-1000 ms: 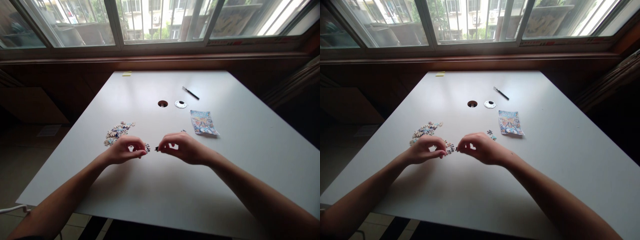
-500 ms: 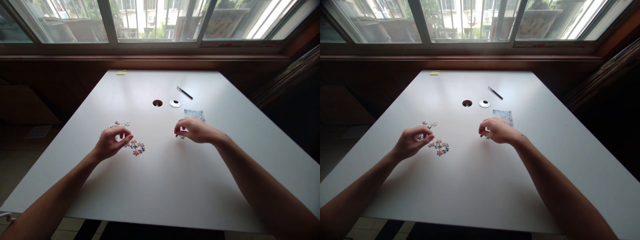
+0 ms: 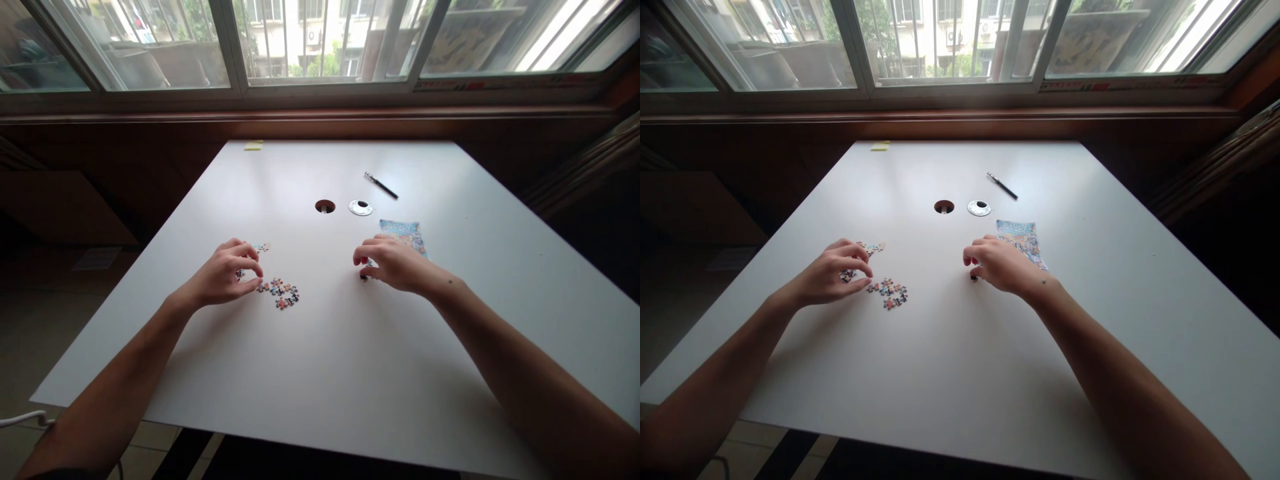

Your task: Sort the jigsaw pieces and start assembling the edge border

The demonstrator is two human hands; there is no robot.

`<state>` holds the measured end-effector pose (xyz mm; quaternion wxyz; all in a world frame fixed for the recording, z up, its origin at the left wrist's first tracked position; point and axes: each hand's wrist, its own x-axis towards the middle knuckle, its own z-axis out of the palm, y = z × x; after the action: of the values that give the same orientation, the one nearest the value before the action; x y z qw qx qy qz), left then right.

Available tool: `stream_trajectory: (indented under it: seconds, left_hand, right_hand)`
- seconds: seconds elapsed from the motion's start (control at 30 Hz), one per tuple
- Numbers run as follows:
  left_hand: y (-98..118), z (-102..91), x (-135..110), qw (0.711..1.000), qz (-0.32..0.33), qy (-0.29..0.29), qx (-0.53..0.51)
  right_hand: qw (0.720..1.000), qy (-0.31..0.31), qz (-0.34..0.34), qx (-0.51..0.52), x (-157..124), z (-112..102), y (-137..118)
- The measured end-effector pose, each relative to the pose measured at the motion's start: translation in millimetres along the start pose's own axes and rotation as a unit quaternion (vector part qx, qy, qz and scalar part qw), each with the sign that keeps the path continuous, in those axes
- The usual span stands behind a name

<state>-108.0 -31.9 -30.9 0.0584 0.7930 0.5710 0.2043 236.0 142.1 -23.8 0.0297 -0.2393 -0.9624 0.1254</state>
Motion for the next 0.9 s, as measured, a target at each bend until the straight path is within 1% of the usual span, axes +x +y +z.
stream_trajectory:
  seconds: [0.1, 0.2, 0.3, 0.47, 0.7, 0.8, 0.9]
  left_hand:
    - [1, 0.7, 0, 0.999, 0.013, -0.041, -0.009]
    - [3, 0.6, 0, 0.996, 0.010, -0.083, -0.015]
    - [5, 0.6, 1, 0.994, -0.002, -0.104, -0.027]
    - [8, 1.2, 1, 0.993, -0.020, -0.111, -0.038]
    - [8, 1.8, 2, 0.993, -0.023, -0.110, -0.044]
    - [10, 2.0, 2, 0.990, -0.049, -0.098, -0.090]
    - [14, 2.5, 2, 0.980, -0.071, -0.060, -0.178]
  right_hand:
    - [1.000, -0.005, -0.013, -0.007, 0, 1, 0]
    - [1.000, 0.002, -0.012, -0.002, -1, 2, -3]
    - [1.000, 0.011, -0.002, 0.007, -2, 2, -7]
    - [1.000, 0.017, -0.007, 0.020, -2, 0, -12]
    - [1.000, 0.006, -0.006, 0.018, -2, -6, -20]
    - [1.000, 0.009, -0.013, 0.022, -2, -8, -25]
    - [0.999, 0.006, -0.019, 0.035, -3, -10, -30]
